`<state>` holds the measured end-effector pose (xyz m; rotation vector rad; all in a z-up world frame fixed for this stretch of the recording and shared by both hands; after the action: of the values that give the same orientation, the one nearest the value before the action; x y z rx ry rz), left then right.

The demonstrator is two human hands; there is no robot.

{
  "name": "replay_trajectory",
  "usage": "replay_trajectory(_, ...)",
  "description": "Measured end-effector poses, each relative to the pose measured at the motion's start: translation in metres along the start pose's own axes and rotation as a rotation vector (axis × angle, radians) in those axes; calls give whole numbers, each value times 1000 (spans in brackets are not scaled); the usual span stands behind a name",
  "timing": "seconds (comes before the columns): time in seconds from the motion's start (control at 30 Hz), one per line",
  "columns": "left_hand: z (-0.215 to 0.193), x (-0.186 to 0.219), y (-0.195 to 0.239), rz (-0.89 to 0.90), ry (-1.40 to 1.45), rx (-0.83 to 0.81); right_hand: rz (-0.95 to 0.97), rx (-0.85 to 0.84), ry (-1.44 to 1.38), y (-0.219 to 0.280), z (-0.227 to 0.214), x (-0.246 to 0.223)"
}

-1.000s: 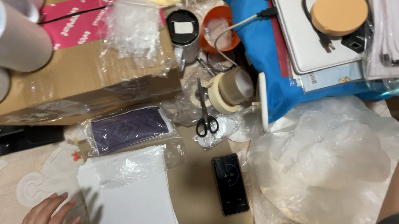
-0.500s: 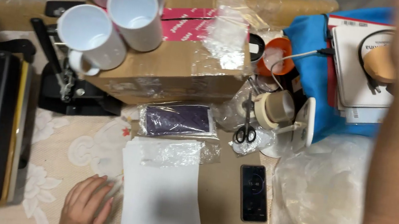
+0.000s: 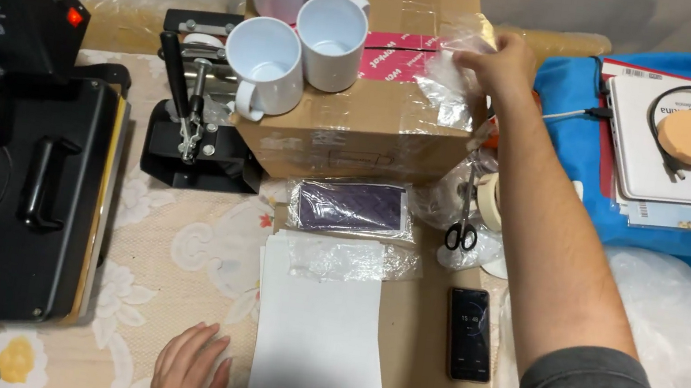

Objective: Preparing materials and operating a manual heat press for printing designs, including substrate alignment and machine cycling.

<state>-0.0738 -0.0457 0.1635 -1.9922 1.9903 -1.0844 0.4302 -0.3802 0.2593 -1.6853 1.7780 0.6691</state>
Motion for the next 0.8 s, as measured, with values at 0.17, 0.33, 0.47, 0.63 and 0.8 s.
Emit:
replay_trajectory(0.17, 22, 21, -38, 19, 68, -23, 2, -52, -97, 10, -5, -15)
replay_trajectory(0.33, 81, 107, -168, 258, 313, -335, 32, -21, -185, 8, -1, -3)
replay_trajectory(0.47, 155, 150, -289, 229, 316, -313, 5, 130, -167, 0, 1, 16)
replay_trajectory(0.63, 240, 156, -366, 172, -110, -516, 1, 47, -228, -3, 7, 33)
replay_trajectory(0.8, 261, 153, -370, 145, -68, -591, 35, -26, -8, 18, -8, 15)
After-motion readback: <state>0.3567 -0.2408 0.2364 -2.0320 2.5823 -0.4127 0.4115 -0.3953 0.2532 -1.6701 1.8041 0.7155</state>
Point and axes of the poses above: each hand's wrist, its own y-axis away from the middle knuckle, its own z-axis out of the palm, x = y × z, the point moved 5 cm from there along -y, towards the middle knuckle, and after that the axes turned 8 degrees about -z, right-handed, at the moved point
